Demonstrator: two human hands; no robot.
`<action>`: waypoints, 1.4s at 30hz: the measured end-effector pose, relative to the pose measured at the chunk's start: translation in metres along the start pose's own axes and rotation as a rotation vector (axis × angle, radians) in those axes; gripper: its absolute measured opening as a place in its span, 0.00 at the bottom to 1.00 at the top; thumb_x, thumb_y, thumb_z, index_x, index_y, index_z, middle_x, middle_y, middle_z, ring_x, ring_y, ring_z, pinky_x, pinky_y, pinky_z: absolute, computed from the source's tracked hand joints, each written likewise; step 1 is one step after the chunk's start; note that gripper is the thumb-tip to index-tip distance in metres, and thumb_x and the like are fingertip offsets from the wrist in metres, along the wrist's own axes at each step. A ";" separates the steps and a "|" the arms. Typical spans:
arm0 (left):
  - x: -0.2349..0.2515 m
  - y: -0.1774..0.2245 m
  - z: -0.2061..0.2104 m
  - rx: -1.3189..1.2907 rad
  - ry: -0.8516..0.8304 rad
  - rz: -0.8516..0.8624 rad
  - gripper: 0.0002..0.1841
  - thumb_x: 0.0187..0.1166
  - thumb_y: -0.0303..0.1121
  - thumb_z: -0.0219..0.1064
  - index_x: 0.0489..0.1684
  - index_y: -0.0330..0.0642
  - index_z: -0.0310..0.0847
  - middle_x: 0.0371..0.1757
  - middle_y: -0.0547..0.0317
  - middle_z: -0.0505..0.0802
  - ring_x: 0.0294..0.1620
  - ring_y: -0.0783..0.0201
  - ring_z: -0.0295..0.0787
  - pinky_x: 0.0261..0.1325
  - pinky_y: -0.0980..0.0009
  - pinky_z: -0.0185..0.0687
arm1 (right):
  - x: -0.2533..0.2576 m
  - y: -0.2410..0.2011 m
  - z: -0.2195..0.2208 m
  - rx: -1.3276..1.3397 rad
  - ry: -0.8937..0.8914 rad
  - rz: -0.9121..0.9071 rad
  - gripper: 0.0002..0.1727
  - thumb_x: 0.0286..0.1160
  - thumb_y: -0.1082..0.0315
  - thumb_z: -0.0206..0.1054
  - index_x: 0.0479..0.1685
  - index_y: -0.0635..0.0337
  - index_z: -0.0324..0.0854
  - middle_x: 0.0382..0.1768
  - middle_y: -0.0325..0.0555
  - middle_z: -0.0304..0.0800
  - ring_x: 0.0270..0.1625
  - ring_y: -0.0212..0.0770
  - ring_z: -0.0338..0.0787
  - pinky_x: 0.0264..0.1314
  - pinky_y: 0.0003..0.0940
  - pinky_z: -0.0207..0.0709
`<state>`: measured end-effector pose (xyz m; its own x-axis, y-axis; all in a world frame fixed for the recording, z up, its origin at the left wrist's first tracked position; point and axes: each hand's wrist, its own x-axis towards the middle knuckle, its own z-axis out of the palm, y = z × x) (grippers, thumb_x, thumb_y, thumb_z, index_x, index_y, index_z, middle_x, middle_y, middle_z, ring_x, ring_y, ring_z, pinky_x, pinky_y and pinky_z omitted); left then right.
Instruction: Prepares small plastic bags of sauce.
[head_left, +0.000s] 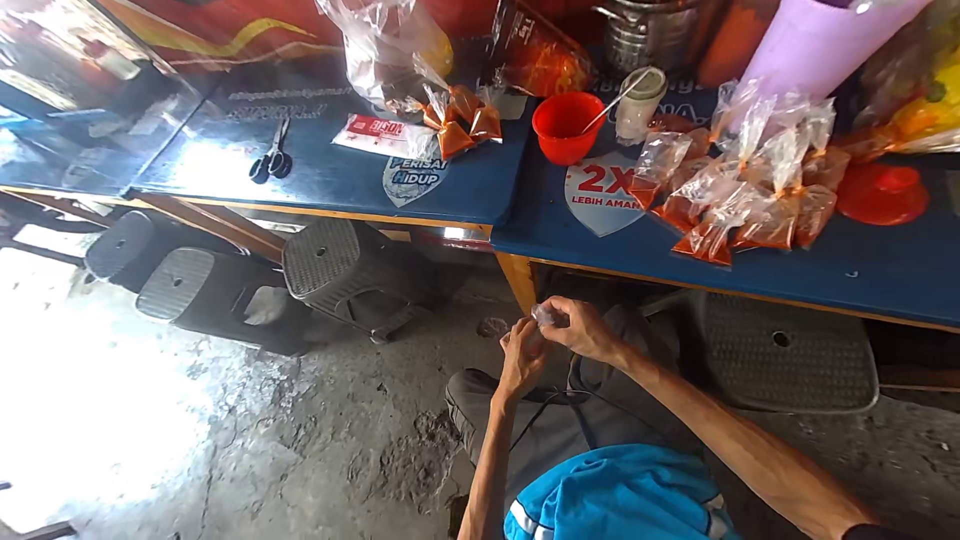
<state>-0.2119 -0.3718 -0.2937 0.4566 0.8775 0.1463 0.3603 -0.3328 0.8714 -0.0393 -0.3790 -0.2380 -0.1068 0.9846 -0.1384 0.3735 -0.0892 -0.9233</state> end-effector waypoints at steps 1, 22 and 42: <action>0.000 0.002 0.004 0.047 0.033 0.020 0.17 0.72 0.32 0.69 0.53 0.29 0.90 0.61 0.40 0.91 0.68 0.47 0.85 0.76 0.34 0.58 | 0.000 -0.003 -0.001 -0.017 -0.001 0.003 0.17 0.73 0.66 0.68 0.58 0.65 0.85 0.46 0.50 0.91 0.45 0.35 0.90 0.53 0.33 0.83; 0.004 0.005 0.005 0.256 0.085 0.072 0.11 0.76 0.32 0.65 0.30 0.39 0.92 0.44 0.53 0.95 0.52 0.55 0.91 0.75 0.38 0.58 | -0.002 -0.033 -0.025 -0.311 -0.053 0.110 0.18 0.70 0.68 0.71 0.59 0.65 0.85 0.49 0.57 0.90 0.53 0.50 0.89 0.61 0.50 0.79; 0.003 0.015 -0.015 0.108 0.109 0.068 0.31 0.77 0.49 0.66 0.74 0.36 0.81 0.72 0.42 0.87 0.76 0.46 0.79 0.81 0.33 0.52 | -0.011 -0.062 -0.040 -0.393 0.052 -0.057 0.11 0.78 0.59 0.71 0.45 0.56 0.93 0.41 0.47 0.92 0.47 0.45 0.90 0.54 0.50 0.81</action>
<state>-0.2176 -0.3686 -0.2730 0.3943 0.8821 0.2578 0.4198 -0.4224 0.8034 -0.0239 -0.3783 -0.1652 -0.0943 0.9935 -0.0632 0.6934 0.0200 -0.7203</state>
